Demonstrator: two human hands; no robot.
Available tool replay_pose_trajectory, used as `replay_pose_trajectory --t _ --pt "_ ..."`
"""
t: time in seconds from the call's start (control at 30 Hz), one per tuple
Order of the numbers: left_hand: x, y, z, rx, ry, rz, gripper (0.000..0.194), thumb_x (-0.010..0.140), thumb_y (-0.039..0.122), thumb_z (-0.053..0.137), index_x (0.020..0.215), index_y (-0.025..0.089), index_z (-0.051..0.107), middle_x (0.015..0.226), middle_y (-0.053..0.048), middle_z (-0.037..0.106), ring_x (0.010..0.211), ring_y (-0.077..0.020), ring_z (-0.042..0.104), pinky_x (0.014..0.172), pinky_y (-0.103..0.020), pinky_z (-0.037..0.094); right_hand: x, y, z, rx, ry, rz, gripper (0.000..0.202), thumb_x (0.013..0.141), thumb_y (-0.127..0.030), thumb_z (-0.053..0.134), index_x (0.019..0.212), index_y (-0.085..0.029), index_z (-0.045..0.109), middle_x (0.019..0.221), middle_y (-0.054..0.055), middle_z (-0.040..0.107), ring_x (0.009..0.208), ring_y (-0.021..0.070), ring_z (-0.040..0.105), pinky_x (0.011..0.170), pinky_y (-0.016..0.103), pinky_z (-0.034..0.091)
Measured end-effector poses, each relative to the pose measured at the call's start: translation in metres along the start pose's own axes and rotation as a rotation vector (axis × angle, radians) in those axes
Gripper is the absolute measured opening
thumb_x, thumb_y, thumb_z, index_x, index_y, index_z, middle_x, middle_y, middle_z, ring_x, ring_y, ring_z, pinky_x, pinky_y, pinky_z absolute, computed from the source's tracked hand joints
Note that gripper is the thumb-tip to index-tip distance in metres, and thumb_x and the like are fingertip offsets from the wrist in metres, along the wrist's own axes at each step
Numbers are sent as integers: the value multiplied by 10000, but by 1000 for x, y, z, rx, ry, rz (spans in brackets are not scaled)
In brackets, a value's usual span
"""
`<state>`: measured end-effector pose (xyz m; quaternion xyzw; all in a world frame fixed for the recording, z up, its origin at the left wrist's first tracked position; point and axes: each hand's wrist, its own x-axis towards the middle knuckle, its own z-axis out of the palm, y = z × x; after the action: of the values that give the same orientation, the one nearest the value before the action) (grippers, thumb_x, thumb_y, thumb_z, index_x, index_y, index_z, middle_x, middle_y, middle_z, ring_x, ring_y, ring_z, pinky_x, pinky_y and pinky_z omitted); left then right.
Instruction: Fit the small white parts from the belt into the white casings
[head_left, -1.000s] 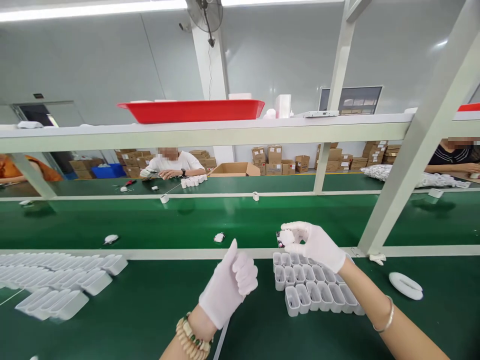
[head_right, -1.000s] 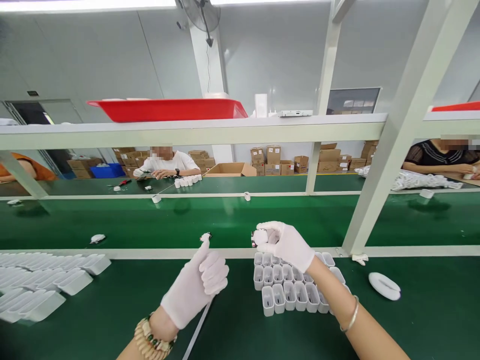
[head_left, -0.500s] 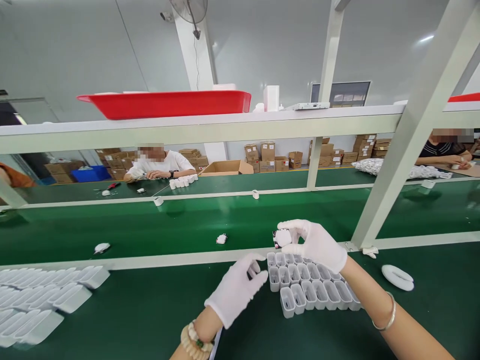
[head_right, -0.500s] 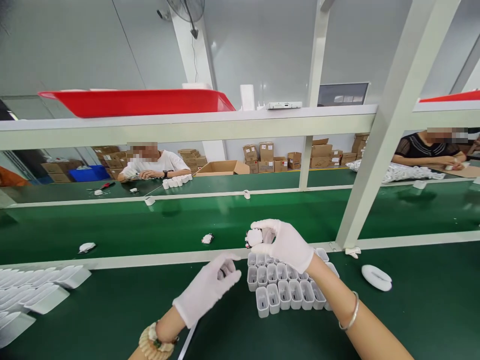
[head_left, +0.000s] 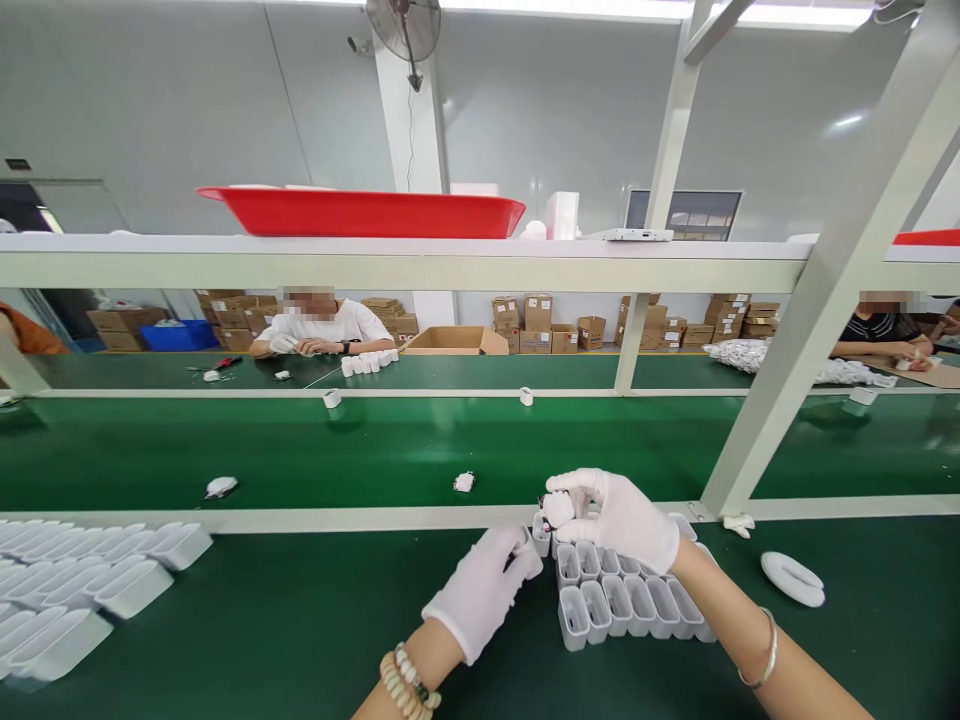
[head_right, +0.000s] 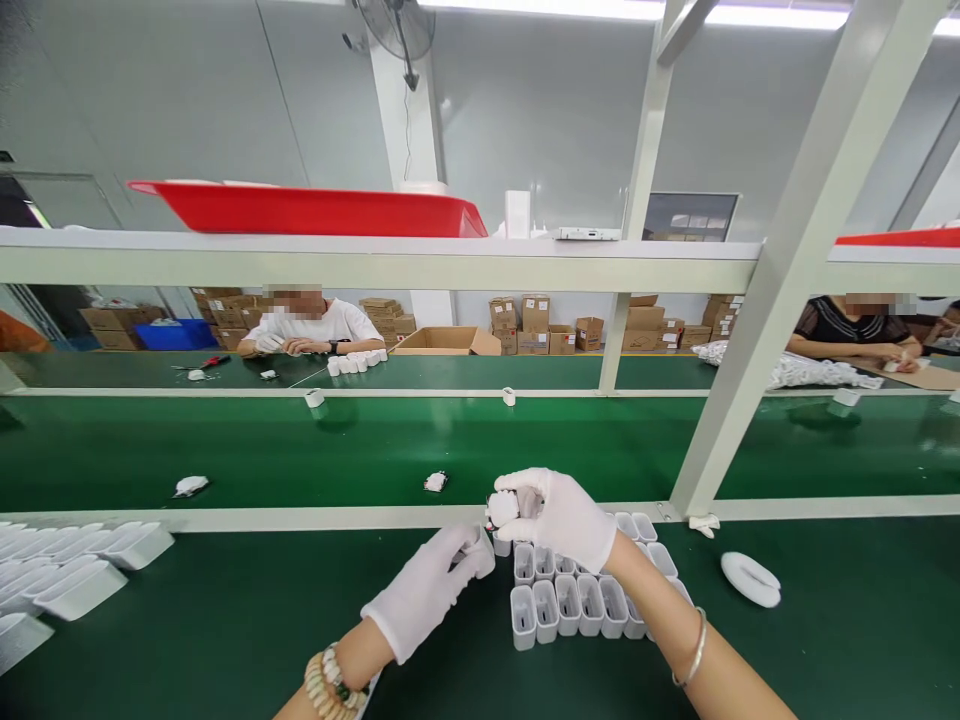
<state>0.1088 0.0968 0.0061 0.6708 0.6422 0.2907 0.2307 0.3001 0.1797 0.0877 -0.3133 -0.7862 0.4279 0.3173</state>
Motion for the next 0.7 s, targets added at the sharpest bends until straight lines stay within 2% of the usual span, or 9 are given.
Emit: replay_pose_trajectory --t 0.07,0.17,0.23,0.33,0.43,0.57,0.7 --pt "-3 4 -16 -22 79 120 148 923 289 466 785 238 446 870 -8 613 785 -175 610 746 -307 532 -2 -1 2 29 -52 19 409 639 -293 785 1041 -256 727 1019 59 743 964 292 685 908 450 556" --pt "-10 11 -37 -8 195 318 15 870 219 507 879 230 500 945 -41 644 871 -210 635 852 -401 539 -4 -4 7 -6 -58 34 427 605 -268 800 1027 -263 742 1056 55 718 992 286 660 963 470 513" --pt "-15 15 -45 27 224 367 148 872 191 503 1009 231 542 1010 -53 659 904 -219 653 862 -431 551 -6 -7 10 -35 -53 29 451 577 -268 828 1022 -257 752 1020 44 710 966 271 651 967 472 498" --pt "-22 18 -49 75 250 371 293 867 173 543 1148 253 553 1085 -59 672 937 -225 670 857 -441 574 -9 -10 15 -97 -56 -14 459 596 -260 835 1047 -248 751 950 31 691 904 245 635 911 445 505" --pt "-25 21 -49 107 259 333 372 852 162 587 1209 259 547 1144 -72 674 999 -243 679 888 -464 580 -13 -14 19 -175 -62 -53 423 637 -212 811 1054 -261 753 920 31 668 880 246 619 868 430 503" --pt "-24 24 -50 149 254 308 408 840 140 603 1230 242 549 1190 -93 671 1064 -265 674 915 -484 582 -15 -21 21 -249 -77 -45 412 674 -168 789 1055 -321 764 891 28 645 849 254 610 819 413 513" --pt "-24 26 -52 225 262 329 438 802 80 614 1216 218 570 1182 -103 676 1074 -273 675 900 -449 597 -16 -24 24 -330 -85 -38 443 703 -155 782 1107 -333 754 872 18 625 820 234 593 796 389 514"
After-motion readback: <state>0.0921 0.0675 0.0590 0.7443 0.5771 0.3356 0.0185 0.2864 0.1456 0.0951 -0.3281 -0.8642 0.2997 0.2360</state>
